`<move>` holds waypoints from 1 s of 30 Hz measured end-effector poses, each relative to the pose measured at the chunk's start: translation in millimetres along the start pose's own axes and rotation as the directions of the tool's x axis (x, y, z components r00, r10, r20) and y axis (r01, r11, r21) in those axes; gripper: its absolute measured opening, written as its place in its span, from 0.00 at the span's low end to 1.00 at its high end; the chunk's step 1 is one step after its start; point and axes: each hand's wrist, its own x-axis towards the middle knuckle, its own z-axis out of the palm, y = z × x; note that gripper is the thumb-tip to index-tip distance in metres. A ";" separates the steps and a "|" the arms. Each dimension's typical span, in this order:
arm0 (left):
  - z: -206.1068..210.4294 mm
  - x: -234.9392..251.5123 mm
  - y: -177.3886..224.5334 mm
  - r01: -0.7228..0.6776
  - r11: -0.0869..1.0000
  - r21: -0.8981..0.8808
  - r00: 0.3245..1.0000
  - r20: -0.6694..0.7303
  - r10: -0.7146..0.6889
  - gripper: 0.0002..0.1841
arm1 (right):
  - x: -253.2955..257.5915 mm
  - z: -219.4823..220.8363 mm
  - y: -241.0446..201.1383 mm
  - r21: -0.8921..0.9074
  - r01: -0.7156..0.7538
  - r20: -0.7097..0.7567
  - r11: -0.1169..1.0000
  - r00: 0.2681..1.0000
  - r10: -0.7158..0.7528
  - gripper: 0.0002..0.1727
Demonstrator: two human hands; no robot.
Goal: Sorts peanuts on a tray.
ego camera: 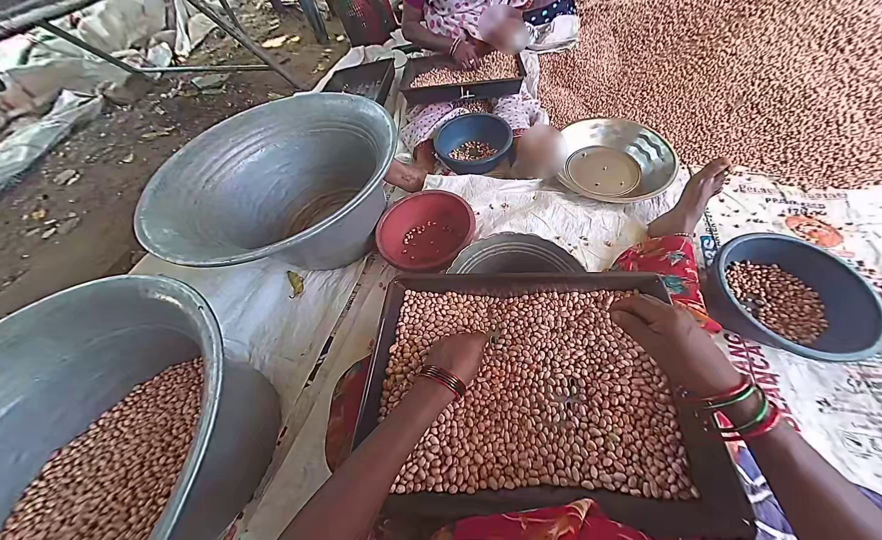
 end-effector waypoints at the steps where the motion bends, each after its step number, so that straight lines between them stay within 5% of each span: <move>1: -0.6 0.6 0.3 0.005 1.000 0.020 1.000 0.008 -0.005 0.22 | -4.2 -8.1 5.9 -0.019 -0.009 -0.035 1.000 0.999 0.009 0.16; 18: 11.6 2.3 9.4 0.035 0.999 0.018 0.999 -0.016 -0.035 0.24 | -26.5 -13.4 31.8 -0.149 0.061 -0.053 0.987 0.996 -0.069 0.14; 22: 13.3 -4.5 4.3 -0.070 0.960 -0.272 0.998 -0.021 0.066 0.21 | -29.2 7.9 27.9 -0.235 0.080 0.107 0.969 0.993 -0.056 0.13; 25: 24.4 -12.3 -0.7 -0.108 0.731 -0.673 0.993 -0.109 0.046 0.13 | -31.6 27.2 29.7 -0.409 0.122 0.225 0.904 0.974 -0.030 0.11; 28: 28.4 -26.4 2.5 -0.059 0.161 -0.985 0.998 -0.063 -0.018 0.14 | -32.4 38.1 29.3 -0.523 0.097 0.286 0.847 0.956 0.066 0.11; 30: 30.1 -32.1 3.7 -0.020 -0.049 -0.999 1.000 -0.020 -0.006 0.17 | -31.5 38.2 30.8 -0.461 0.064 0.251 0.885 0.966 0.061 0.11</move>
